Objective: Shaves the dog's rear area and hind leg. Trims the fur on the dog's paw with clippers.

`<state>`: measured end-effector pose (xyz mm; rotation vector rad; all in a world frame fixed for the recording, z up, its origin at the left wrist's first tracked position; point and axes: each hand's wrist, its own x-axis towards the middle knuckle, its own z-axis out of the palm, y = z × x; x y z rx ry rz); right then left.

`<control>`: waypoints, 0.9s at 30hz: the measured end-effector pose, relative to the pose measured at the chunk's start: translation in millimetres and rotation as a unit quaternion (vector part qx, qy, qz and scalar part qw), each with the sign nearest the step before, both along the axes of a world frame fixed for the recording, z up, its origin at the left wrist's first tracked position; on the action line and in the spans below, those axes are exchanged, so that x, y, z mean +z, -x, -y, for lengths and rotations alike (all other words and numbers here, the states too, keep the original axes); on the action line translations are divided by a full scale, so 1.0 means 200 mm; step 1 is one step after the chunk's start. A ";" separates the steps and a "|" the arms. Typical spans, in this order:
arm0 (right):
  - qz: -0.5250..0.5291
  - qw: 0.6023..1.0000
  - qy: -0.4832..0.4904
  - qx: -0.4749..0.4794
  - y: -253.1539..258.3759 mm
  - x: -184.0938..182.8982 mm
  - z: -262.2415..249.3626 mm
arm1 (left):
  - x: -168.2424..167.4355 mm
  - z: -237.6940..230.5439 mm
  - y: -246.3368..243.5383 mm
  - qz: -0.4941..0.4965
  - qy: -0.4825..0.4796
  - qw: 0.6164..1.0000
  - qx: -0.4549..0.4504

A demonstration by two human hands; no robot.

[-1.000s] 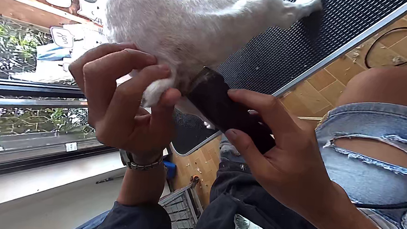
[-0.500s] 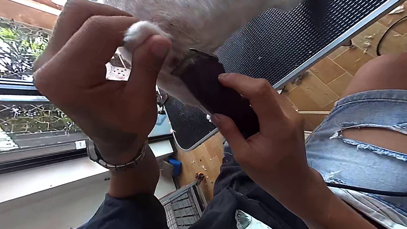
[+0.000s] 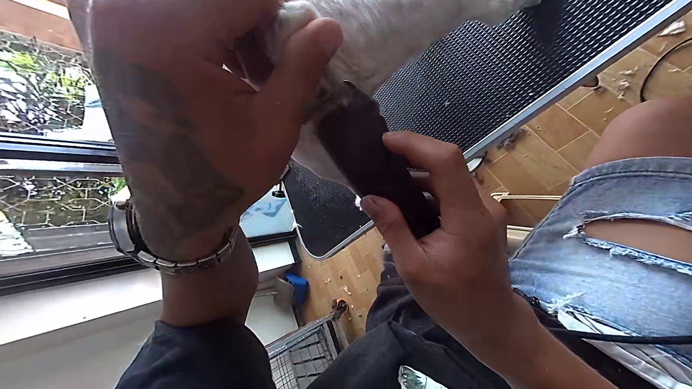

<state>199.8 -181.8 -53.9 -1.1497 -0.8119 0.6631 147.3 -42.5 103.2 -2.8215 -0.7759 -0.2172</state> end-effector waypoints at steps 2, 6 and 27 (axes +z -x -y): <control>0.007 1.000 0.021 0.005 -0.01 0.00 0.00 | 0.01 0.00 0.00 -0.014 -0.004 1.000 0.005; 0.013 1.000 -0.012 0.015 -0.03 0.04 -0.02 | 0.02 0.00 -0.01 -0.044 -0.007 0.999 0.018; -0.274 0.934 -0.016 0.228 -0.02 -0.22 0.02 | -0.16 0.09 0.25 0.021 -0.049 0.997 -0.049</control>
